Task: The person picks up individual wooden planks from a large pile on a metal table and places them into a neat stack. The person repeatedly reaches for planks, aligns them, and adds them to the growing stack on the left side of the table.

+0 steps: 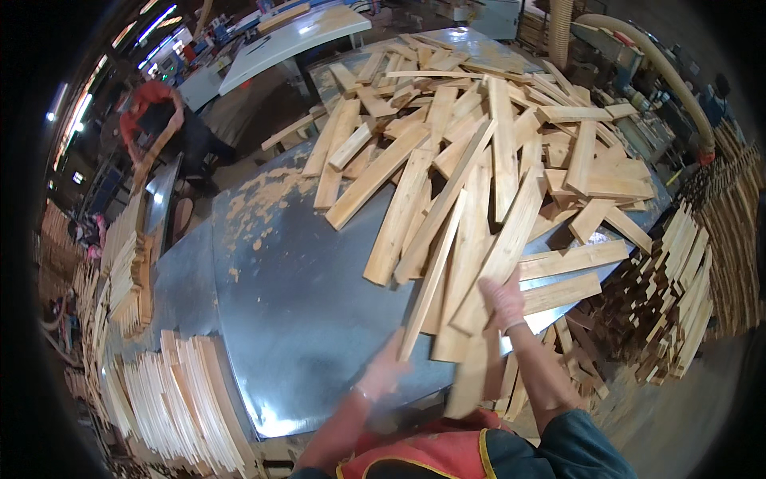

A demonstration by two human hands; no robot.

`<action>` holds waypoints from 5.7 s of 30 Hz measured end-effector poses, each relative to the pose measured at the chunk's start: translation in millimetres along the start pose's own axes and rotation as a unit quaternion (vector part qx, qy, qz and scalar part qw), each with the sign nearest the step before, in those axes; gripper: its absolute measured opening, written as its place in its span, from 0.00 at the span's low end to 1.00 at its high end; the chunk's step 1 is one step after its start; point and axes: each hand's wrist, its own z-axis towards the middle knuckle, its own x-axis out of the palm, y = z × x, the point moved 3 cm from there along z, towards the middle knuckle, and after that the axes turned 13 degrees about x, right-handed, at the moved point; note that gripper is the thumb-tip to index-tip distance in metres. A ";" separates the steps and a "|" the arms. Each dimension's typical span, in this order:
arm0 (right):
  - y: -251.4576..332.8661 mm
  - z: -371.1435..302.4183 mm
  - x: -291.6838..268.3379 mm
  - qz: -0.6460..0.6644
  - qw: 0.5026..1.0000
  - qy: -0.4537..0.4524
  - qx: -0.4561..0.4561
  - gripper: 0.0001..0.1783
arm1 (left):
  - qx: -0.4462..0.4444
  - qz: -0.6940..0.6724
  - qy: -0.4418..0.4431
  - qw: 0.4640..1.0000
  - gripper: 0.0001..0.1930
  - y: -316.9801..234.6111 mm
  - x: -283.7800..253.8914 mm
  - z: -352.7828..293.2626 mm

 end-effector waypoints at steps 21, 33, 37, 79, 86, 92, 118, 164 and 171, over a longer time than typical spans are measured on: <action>-140.7 -218.2 337.6 -0.186 0.947 0.245 0.095 0.44 | -0.079 0.200 -0.447 0.868 0.35 261.9 -178.1 -368.0; -102.9 -177.0 325.3 0.031 0.941 0.290 0.175 0.29 | -0.082 0.504 -0.383 0.769 0.42 211.6 -199.3 -255.1; -58.8 -127.4 283.1 0.099 0.946 0.268 0.154 0.30 | -0.179 0.295 -0.325 0.880 0.31 151.1 -188.2 -180.3; -226.2 -442.8 473.4 -0.564 0.462 0.661 -0.178 0.18 | -0.260 0.317 -0.411 0.814 0.42 231.2 -209.6 -383.2; -136.9 -244.8 375.8 -0.266 0.887 0.376 -0.040 0.32 | -0.340 0.478 -0.352 0.730 0.50 220.1 -230.0 -363.8; -26.0 -48.5 125.7 -0.296 0.893 -0.207 -0.268 0.37 | -0.028 0.487 -0.327 0.810 0.49 150.4 -199.6 -203.7; -141.8 -237.0 268.4 0.031 0.972 0.217 0.088 0.48 | -0.033 -0.291 -0.352 0.889 0.37 217.9 -190.2 -251.2; 66.9 46.2 -193.9 -0.218 0.922 -0.318 -0.030 0.60 | -0.052 0.503 -0.297 0.810 0.59 127.3 -188.7 -45.1; 15.5 25.2 -148.8 -0.015 0.988 -0.151 0.026 0.45 | -0.103 0.418 -0.247 0.868 0.57 121.7 -167.4 -89.8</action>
